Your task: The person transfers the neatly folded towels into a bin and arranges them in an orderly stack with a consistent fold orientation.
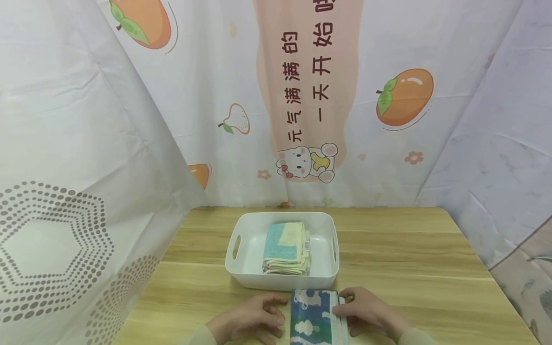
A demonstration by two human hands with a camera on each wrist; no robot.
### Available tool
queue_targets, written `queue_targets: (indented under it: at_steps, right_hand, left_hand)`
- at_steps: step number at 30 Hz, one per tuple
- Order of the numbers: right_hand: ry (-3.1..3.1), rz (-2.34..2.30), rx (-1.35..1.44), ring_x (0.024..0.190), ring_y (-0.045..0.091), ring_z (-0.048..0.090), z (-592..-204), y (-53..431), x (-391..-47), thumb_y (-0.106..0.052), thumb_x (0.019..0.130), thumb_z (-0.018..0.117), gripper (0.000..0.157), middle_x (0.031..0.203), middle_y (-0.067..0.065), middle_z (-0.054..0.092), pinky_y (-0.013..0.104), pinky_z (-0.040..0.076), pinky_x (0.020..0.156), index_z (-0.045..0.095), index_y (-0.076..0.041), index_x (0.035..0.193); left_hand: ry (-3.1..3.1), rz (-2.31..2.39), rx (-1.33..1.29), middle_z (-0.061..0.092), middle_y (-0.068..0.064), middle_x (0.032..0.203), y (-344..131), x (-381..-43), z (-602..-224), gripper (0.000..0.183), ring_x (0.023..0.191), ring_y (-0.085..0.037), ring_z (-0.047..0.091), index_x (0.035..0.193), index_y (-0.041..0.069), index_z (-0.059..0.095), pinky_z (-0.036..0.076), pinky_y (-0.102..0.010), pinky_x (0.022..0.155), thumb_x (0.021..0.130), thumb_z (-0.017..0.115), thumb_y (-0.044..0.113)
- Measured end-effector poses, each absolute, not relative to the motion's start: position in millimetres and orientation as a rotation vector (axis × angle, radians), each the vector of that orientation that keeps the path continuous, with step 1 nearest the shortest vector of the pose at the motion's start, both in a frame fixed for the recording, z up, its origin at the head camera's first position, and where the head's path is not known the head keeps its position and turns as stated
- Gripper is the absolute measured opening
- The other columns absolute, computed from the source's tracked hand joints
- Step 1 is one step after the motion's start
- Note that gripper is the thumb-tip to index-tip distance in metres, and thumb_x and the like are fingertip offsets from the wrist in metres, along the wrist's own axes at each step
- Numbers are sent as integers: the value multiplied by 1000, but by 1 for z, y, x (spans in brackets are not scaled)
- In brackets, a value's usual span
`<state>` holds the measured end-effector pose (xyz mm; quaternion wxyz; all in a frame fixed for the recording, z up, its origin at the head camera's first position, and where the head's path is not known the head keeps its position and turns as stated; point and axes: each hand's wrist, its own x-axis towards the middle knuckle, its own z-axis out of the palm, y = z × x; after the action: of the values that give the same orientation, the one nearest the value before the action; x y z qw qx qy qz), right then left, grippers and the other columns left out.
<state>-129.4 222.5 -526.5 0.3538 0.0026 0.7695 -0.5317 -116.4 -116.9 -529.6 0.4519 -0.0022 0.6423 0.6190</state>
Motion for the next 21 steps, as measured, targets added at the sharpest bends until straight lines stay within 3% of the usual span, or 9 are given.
queue_targets:
  at_steps: [8,21]
  right_hand:
    - [1929,-1455,-40,86,25,71,-532,218,-126,-22,96,72,64,105,17,65,44,63,71,45,21,135]
    - [1949,-1450,-34,86,22,69,-533,218,-126,-18,96,71,49,104,16,63,42,63,71,53,14,128]
  left_hand:
    - [1559,1530,-1,69,-15,113,-111,-116,-531,56,99,-28,73,146,-2,45,63,-37,78,98,68,17]
    - [1526,1518,24,73,-12,110,-97,-120,-532,42,96,-24,73,136,0,56,63,-35,76,100,67,18]
